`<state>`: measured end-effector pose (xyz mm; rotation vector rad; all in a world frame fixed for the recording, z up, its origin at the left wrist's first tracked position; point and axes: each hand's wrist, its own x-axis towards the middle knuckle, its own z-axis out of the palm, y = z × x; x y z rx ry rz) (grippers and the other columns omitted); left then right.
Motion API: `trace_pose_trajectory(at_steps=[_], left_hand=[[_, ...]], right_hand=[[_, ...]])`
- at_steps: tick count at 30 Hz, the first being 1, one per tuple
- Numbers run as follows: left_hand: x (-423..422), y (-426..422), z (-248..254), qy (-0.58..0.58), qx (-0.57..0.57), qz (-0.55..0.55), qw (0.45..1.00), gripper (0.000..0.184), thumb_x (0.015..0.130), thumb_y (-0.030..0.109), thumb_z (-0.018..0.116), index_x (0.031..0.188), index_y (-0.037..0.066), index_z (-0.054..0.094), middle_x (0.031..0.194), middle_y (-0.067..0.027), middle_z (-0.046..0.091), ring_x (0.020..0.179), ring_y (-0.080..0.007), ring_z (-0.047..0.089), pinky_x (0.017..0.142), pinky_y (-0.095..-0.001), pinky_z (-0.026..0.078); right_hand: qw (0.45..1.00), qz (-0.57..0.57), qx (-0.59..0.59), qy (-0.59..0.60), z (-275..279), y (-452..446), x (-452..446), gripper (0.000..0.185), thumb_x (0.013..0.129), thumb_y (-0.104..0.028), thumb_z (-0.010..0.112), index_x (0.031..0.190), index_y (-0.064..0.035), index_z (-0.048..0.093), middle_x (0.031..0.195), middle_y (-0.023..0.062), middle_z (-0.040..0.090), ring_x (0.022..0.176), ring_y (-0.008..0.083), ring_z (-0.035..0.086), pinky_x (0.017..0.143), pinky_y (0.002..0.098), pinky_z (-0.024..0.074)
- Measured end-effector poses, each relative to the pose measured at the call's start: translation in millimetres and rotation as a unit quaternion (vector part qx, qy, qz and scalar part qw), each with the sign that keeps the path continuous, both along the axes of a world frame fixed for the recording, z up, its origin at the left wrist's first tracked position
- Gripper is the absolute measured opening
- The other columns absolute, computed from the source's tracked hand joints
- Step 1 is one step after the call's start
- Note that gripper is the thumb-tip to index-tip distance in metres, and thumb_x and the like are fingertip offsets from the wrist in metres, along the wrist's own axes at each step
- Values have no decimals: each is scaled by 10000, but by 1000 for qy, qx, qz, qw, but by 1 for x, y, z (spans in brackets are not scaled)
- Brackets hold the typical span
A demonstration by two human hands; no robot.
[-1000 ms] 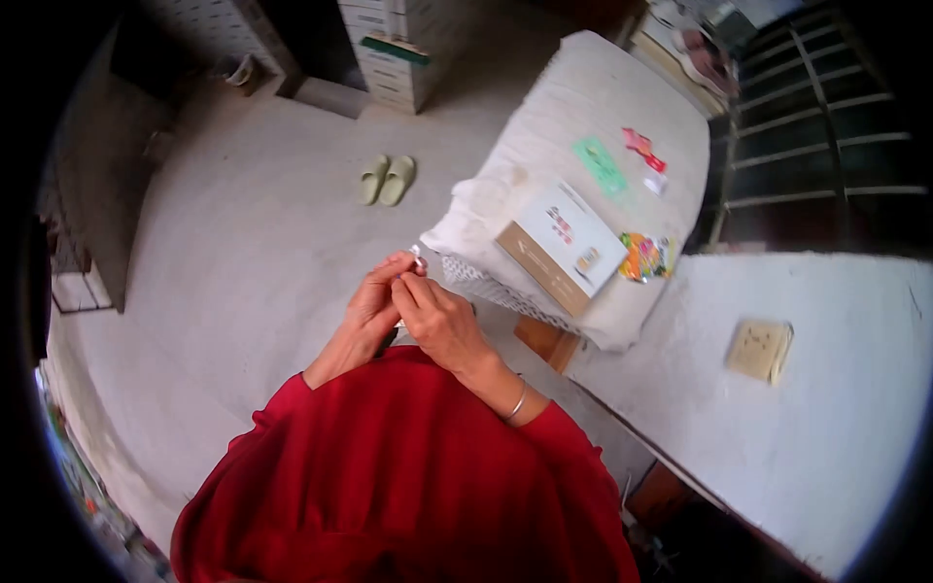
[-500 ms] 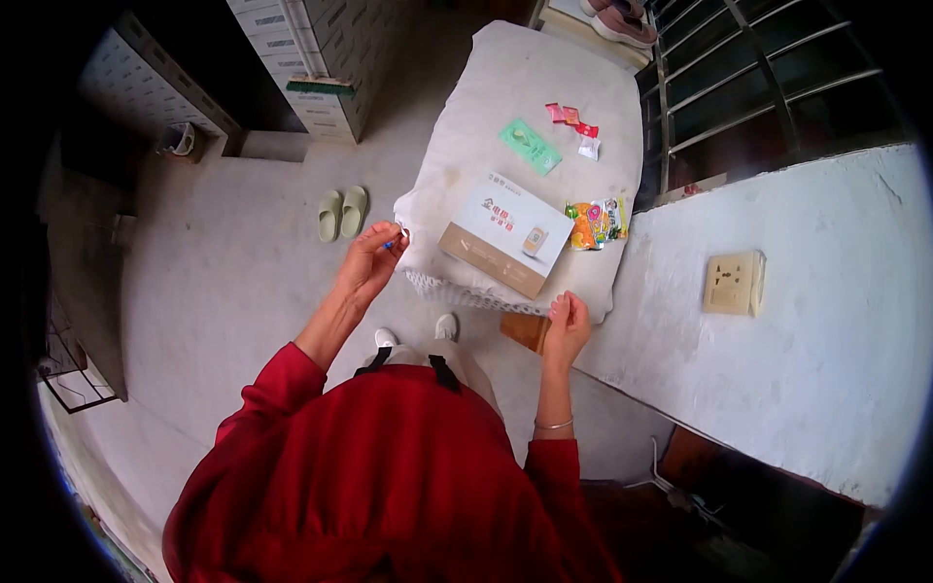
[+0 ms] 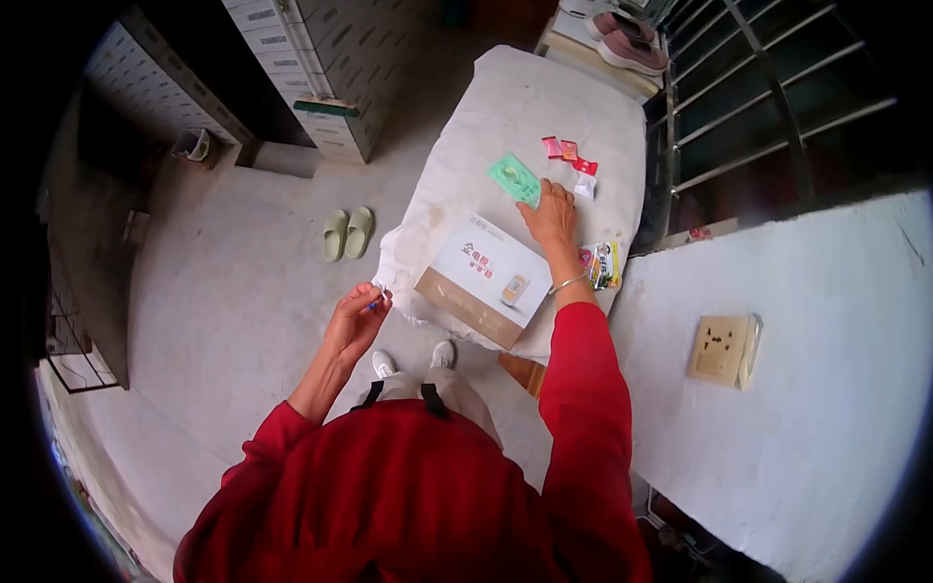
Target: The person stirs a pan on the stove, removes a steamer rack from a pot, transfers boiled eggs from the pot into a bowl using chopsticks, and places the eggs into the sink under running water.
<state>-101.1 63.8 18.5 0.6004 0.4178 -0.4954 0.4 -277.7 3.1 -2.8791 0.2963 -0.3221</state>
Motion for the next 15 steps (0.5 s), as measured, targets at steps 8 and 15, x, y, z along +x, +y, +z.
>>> trace_pose_trajectory(at_steps=[8,15], left_hand=[[-6,9,-1,37,18,49,998,90,790,7,621,769,41,541,797,-57,558,782,-177,533,763,-277,445],[16,-2,-8,16,-1,34,999,96,786,3,628,798,26,535,819,-72,558,795,-181,537,769,-276,455]], right_hand=[[991,33,-66,112,3,7,16,566,705,-337,660,1156,-22,530,1071,174,548,1042,327,517,867,418,429],[985,85,151,23,65,13,-30,532,703,-233,664,1154,12,525,1050,184,539,958,325,550,818,361,448]])
